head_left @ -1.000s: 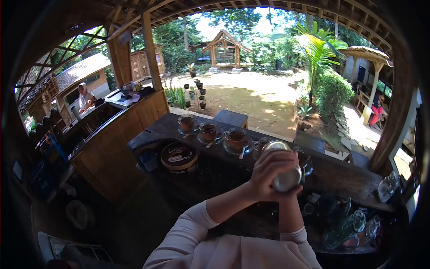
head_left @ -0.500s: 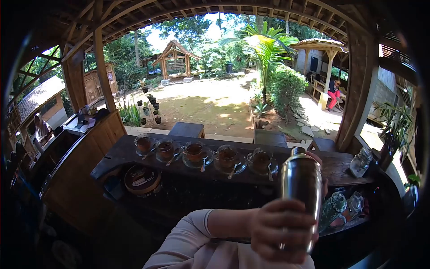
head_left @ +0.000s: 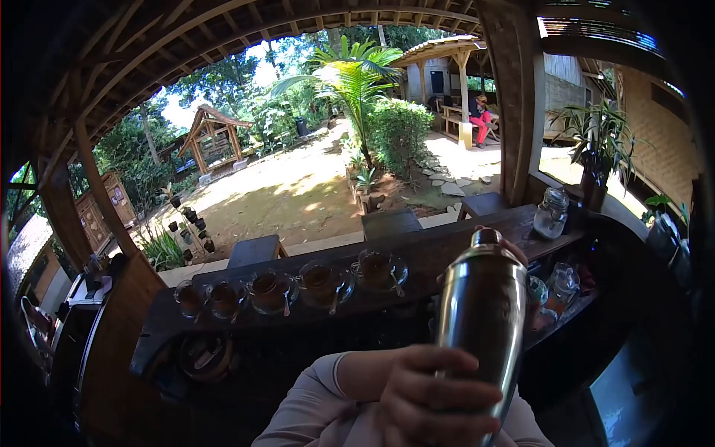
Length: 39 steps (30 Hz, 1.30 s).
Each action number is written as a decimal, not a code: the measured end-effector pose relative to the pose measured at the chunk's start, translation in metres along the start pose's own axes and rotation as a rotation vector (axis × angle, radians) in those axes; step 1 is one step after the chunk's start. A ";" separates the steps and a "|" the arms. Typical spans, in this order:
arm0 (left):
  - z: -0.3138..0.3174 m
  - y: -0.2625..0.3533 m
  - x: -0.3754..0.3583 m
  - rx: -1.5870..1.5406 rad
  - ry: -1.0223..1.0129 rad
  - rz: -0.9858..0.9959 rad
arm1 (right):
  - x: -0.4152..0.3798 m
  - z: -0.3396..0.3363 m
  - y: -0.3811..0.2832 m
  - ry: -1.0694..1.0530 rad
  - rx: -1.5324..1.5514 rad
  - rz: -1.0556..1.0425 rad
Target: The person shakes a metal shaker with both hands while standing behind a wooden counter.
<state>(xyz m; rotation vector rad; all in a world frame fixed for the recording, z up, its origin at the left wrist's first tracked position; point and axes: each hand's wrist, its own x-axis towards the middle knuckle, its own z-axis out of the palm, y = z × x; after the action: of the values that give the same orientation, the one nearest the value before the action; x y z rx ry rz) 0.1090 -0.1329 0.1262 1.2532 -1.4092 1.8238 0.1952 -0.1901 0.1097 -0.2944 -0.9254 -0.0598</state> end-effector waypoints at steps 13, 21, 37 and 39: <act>0.005 -0.037 0.000 0.016 -0.024 -0.250 | 0.000 -0.055 0.019 0.230 0.022 0.194; 0.006 -0.036 0.013 0.021 -0.032 -0.237 | 0.012 -0.026 -0.007 0.161 -0.125 0.427; 0.017 -0.047 0.005 0.157 -0.096 -0.224 | -0.019 -0.066 0.009 -0.278 0.563 0.190; 0.015 -0.087 -0.022 0.250 -0.245 -0.464 | 0.000 -0.094 0.009 -0.170 0.776 0.248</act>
<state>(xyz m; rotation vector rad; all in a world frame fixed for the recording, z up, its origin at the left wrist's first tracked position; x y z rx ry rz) 0.1959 -0.1152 0.1470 1.8075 -0.9111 1.5916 0.2697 -0.2069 0.0550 0.3139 -1.0045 0.5513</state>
